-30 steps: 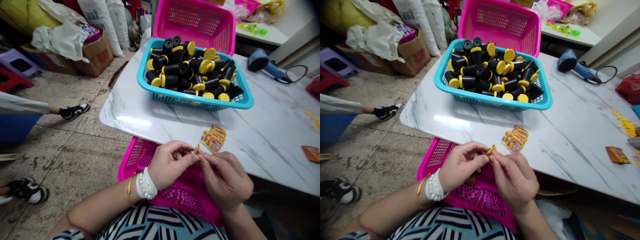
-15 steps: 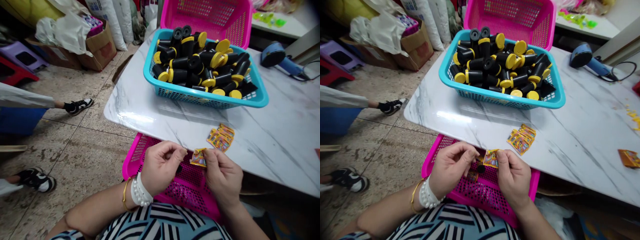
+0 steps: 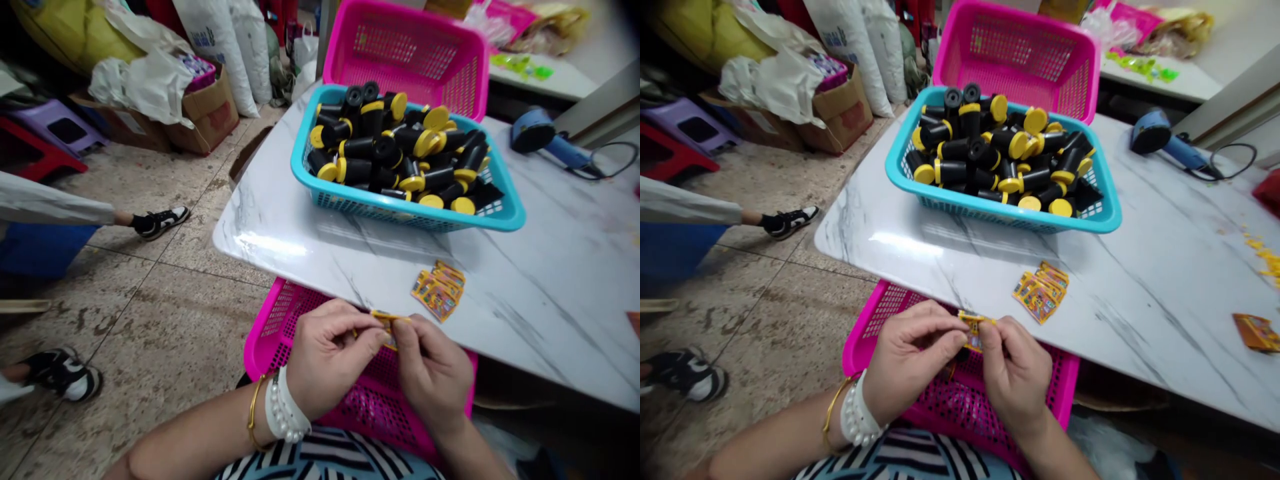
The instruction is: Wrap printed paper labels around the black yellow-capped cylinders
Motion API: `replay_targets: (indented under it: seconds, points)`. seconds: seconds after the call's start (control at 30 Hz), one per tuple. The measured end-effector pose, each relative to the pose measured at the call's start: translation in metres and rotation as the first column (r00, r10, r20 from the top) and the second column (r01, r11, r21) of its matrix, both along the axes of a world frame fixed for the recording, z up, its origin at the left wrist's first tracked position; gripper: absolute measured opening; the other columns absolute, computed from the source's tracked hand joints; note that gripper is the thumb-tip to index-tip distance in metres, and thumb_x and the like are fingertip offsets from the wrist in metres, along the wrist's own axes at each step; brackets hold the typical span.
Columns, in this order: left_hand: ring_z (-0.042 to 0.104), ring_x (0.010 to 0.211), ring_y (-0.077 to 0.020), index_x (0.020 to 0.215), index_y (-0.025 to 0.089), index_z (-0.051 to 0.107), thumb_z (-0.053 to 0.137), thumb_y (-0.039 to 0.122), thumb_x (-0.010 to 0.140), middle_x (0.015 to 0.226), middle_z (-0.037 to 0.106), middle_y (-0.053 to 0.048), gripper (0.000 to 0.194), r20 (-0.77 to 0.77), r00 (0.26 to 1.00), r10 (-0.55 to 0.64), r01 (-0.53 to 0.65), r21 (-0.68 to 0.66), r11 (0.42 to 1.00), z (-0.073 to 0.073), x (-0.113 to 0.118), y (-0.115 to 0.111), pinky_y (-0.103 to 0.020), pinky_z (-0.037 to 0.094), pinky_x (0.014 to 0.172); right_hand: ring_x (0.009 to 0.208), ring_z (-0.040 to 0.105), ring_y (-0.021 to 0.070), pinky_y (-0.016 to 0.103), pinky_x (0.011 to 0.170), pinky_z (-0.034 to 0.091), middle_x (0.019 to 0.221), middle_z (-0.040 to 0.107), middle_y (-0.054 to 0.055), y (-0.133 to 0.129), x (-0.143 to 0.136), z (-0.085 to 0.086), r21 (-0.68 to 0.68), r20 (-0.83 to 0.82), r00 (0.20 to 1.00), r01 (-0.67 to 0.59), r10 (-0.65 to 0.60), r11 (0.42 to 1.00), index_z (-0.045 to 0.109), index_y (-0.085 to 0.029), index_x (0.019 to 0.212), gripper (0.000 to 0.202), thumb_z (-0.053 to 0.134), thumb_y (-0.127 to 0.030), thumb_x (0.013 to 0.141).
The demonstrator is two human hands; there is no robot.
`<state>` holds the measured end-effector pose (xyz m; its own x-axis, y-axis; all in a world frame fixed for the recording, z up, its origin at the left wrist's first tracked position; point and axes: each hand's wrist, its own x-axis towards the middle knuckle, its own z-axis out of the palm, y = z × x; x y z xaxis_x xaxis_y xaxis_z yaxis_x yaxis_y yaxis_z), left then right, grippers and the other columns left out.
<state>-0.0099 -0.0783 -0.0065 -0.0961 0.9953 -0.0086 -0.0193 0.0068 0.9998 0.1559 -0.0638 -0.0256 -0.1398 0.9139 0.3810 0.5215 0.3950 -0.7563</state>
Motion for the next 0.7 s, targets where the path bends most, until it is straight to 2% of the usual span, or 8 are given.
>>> replay_targets:
  seconds: [0.1,0.23,0.37,0.47,0.53,0.57,0.63,0.7]
  points:
    - [0.060,0.063,-0.0138,0.079,0.015,0.082,0.076,0.026,0.077,0.075,0.069,-0.007,0.013,0.033,0.999,0.010,-0.006,-0.112,0.994,-0.003,-0.002,0.002,-0.024,0.047,0.057,0.055,0.053,0.0091,0.019,0.053,0.045,0.063,0.056,-0.003,0.001,-0.002,0.003,0.048,-0.007,0.998,-0.070,0.070,0.996,0.063,-0.020,0.076,0.021,0.059,-0.013,0.096]
    - [0.051,0.053,-0.0111,0.081,0.015,0.080,0.077,0.036,0.073,0.065,0.065,-0.003,0.023,0.171,0.984,-0.055,0.106,-0.302,0.948,-0.011,-0.006,0.008,-0.023,0.042,0.053,0.057,0.058,0.0105,0.020,0.054,0.048,0.067,0.060,-0.002,0.002,-0.005,0.001,0.104,0.010,0.988,-0.154,0.154,0.983,0.066,-0.020,0.087,0.014,0.058,-0.013,0.096]
    - [0.058,0.061,-0.0144,0.075,0.016,0.079,0.075,0.037,0.073,0.070,0.070,-0.006,0.022,0.153,0.987,-0.059,0.104,-0.310,0.945,-0.014,-0.012,0.011,-0.026,0.046,0.059,0.054,0.056,0.0101,0.020,0.051,0.046,0.063,0.058,-0.003,0.015,-0.002,0.005,0.138,0.095,0.971,-0.231,0.219,0.963,0.064,-0.020,0.082,0.019,0.056,-0.014,0.098]
    - [0.061,0.064,-0.0162,0.072,0.018,0.080,0.073,0.037,0.076,0.072,0.070,-0.006,0.021,0.015,1.000,0.018,-0.014,-0.201,0.979,-0.014,-0.018,0.011,-0.027,0.048,0.061,0.061,0.063,0.0123,0.023,0.060,0.050,0.071,0.067,0.000,0.050,0.011,0.026,0.318,0.225,0.974,-0.113,0.041,0.941,0.066,-0.021,0.085,0.015,0.058,-0.022,0.098]
    - [0.064,0.067,-0.0172,0.070,0.020,0.079,0.072,0.036,0.076,0.073,0.071,-0.007,0.019,-0.057,0.996,0.064,-0.070,-0.112,0.991,-0.013,-0.022,0.010,-0.028,0.050,0.063,0.075,0.068,0.0185,0.029,0.071,0.053,0.083,0.073,0.006,0.085,0.024,0.047,0.471,0.319,0.914,0.075,-0.249,0.879,0.069,-0.019,0.096,0.017,0.061,-0.034,0.097]
    - [0.064,0.069,-0.0174,0.069,0.020,0.079,0.072,0.035,0.076,0.074,0.072,-0.007,0.019,-0.076,0.994,0.079,-0.085,-0.083,0.993,-0.012,-0.023,0.011,-0.028,0.051,0.064,0.084,0.069,0.0236,0.034,0.078,0.053,0.088,0.074,0.010,0.105,0.030,0.058,0.489,0.388,0.837,0.168,-0.386,0.856,0.071,-0.019,0.096,0.026,0.062,-0.043,0.095]
    - [0.063,0.066,-0.0161,0.068,0.018,0.077,0.072,0.034,0.075,0.072,0.072,-0.007,0.018,-0.082,0.994,0.076,-0.084,-0.105,0.991,-0.010,-0.025,0.012,-0.028,0.050,0.062,0.090,0.068,0.0289,0.038,0.075,0.050,0.096,0.076,0.013,0.144,0.040,0.079,0.319,0.622,0.651,0.296,-0.434,0.900,0.073,-0.019,0.101,0.035,0.063,-0.050,0.091]
    - [0.057,0.052,-0.0124,0.069,0.017,0.074,0.072,0.035,0.074,0.059,0.066,-0.003,0.019,-0.028,0.999,0.024,-0.030,-0.225,0.974,-0.008,-0.025,0.014,-0.025,0.044,0.051,0.071,0.066,0.0249,0.034,0.062,0.045,0.079,0.075,0.007,0.177,0.045,0.093,0.154,0.715,0.629,0.284,-0.305,0.946,0.076,-0.022,0.090,0.031,0.066,-0.051,0.086]
